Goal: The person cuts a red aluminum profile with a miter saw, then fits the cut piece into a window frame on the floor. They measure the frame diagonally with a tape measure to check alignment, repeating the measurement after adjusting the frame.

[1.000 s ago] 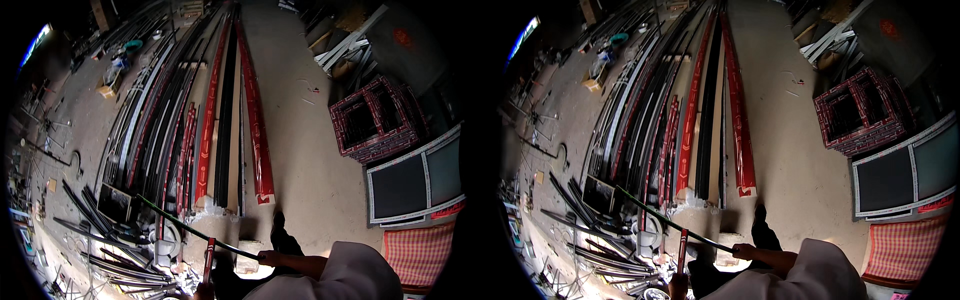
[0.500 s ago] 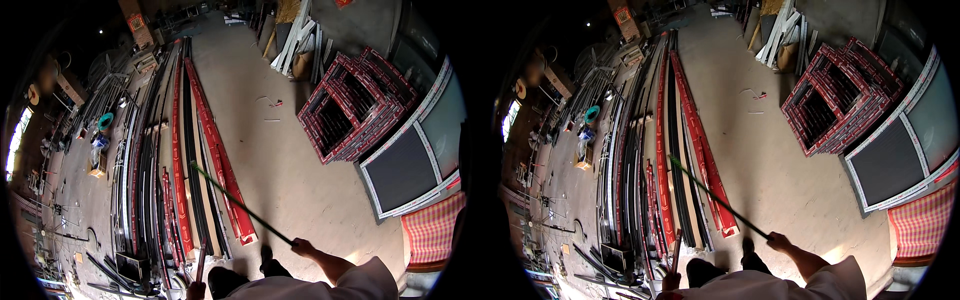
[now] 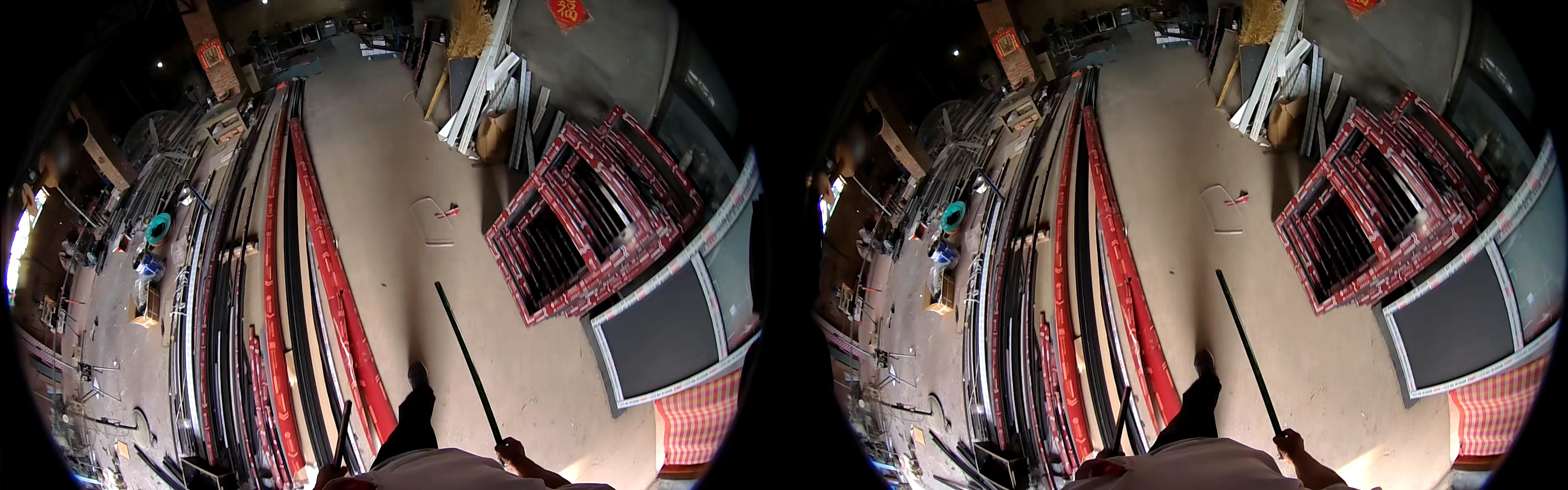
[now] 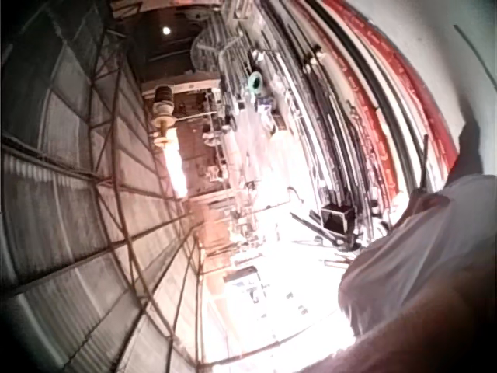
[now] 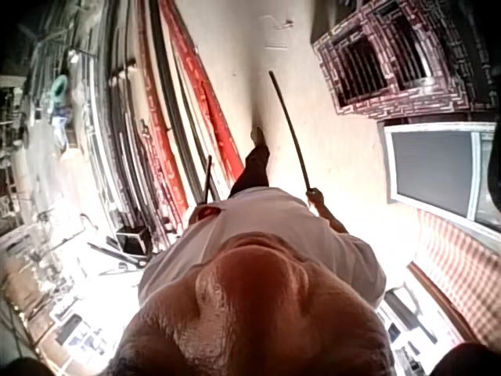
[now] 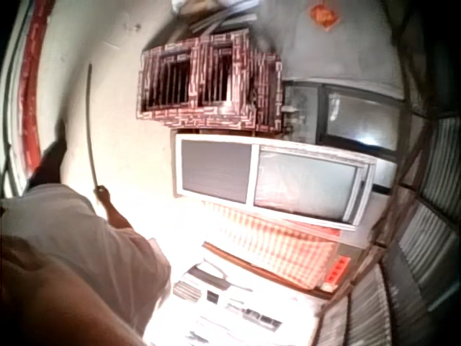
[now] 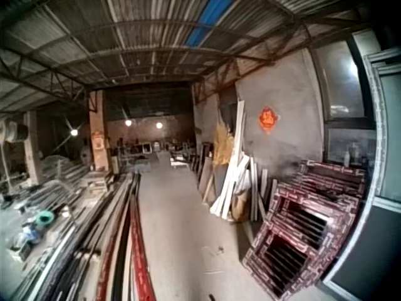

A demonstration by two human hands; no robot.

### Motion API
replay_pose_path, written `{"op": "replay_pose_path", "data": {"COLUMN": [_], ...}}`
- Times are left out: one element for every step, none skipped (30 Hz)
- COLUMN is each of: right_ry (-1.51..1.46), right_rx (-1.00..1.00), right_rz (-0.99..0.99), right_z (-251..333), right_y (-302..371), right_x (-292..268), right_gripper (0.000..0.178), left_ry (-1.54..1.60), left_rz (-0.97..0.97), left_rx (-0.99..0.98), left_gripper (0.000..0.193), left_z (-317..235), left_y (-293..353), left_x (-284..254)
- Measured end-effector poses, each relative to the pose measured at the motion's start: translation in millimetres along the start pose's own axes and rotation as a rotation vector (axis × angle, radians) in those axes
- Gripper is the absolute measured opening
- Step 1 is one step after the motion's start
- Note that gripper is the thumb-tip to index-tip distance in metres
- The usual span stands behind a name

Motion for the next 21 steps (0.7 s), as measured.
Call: {"op": "replay_pose_path", "data": {"right_ry": [0.112, 0.433, 0.217, 0.080, -0.052, -0.289, 0.198, 0.146, 0.254, 0.210, 0.078, 0.083, 0.058, 0.035, 0.005, -0.017, -0.036, -0.044, 0.077, 0.196, 0.164], "right_rx": [-0.036, -0.248, -0.251, -0.194, -0.129, 0.038, -0.070, -0.026, -0.141, -0.184, -0.136, -0.197, -0.219, -0.238, -0.237, -0.226, -0.204, -0.134, -0.252, -0.327, -0.237], "right_rz": [0.052, -0.016, 0.111, 0.168, 0.209, 0.238, 0.012, 0.009, -0.050, -0.104, -0.063, -0.010, -0.027, -0.044, -0.008, 0.032, 0.049, 0.055, 0.001, -0.069, -0.009], "right_z": [40, 98, 159, 184, 210, 227, 281, 346, 399, 430, 477, 551, 585, 616, 643, 664, 682, 695, 727, 748, 752], "right_y": [-16, -17, -39, -59, -79, -93, -124, -131, -150, -167, -181, -176, -196, -219, -246, -276, -303, -333, -361, -393, -442], "right_x": [21, 28, 45, 47, 43, 31, 27, 37, 36, 20, 29, 47, 51, 53, 65, 80, 88, 91, 94, 90, 93], "right_gripper": [0.035, 0.029, 0.024, 0.020, 0.016, 0.019, 0.022, 0.025, 0.026, 0.025, 0.023, 0.023, 0.023, 0.023, 0.022, 0.022, 0.022, 0.025, 0.028, 0.030, 0.037], "left_ry": [0.057, 0.099, 0.140, 0.165, 0.187, 0.221, 0.259, 0.327, 0.343, 0.632, 0.684, 0.715, 0.709, 0.640, 0.582, 0.523, 0.549, 0.570, 0.517, 0.717, 0.712], "left_rz": [-0.028, -0.055, -0.091, -0.109, -0.129, -0.133, -0.192, -0.264, -0.245, -0.117, -0.144, -0.207, -0.251, -0.273, -0.369, -0.458, -0.419, -0.384, -0.466, -0.289, -0.270], "left_rx": [-0.077, -0.126, -0.164, -0.165, -0.146, -0.127, -0.101, -0.102, -0.012, 0.150, 0.114, 0.146, 0.114, 0.077, 0.145, 0.201, 0.192, 0.190, 0.189, 0.108, 0.067], "left_gripper": [0.032, 0.035, 0.038, 0.041, 0.044, 0.047, 0.050, 0.053, 0.050, 0.039, 0.028, 0.032, 0.036, 0.042, 0.043, 0.044, 0.045, 0.046, 0.045, 0.039, 0.043], "left_z": [0, -8, -17, -34, -56, -74, -92, -98, -131, -232, -273, -277, -305, -340, -343, -344, -367, -402, -420, -460, -463], "left_y": [-5, -15, -31, -53, -82, -98, -118, -129, -142, -116, -105, -125, -146, -161, -198, -233, -251, -258, -263, -259, -280], "left_x": [-23, -46, -75, -103, -134, -152, -192, -232, -278, -347, -402, -442, -484, -528, -562, -589, -609, -637, -658, -673, -683]}}
Point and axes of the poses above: each hand's wrist, its own y-axis away from the middle knuckle, its own x-axis out of the palm, z = x × y, the point moved 6 cm from there along -y, towards the middle knuckle, and after that the axes turned 6 degrees about -y, right-handed, at the moved point
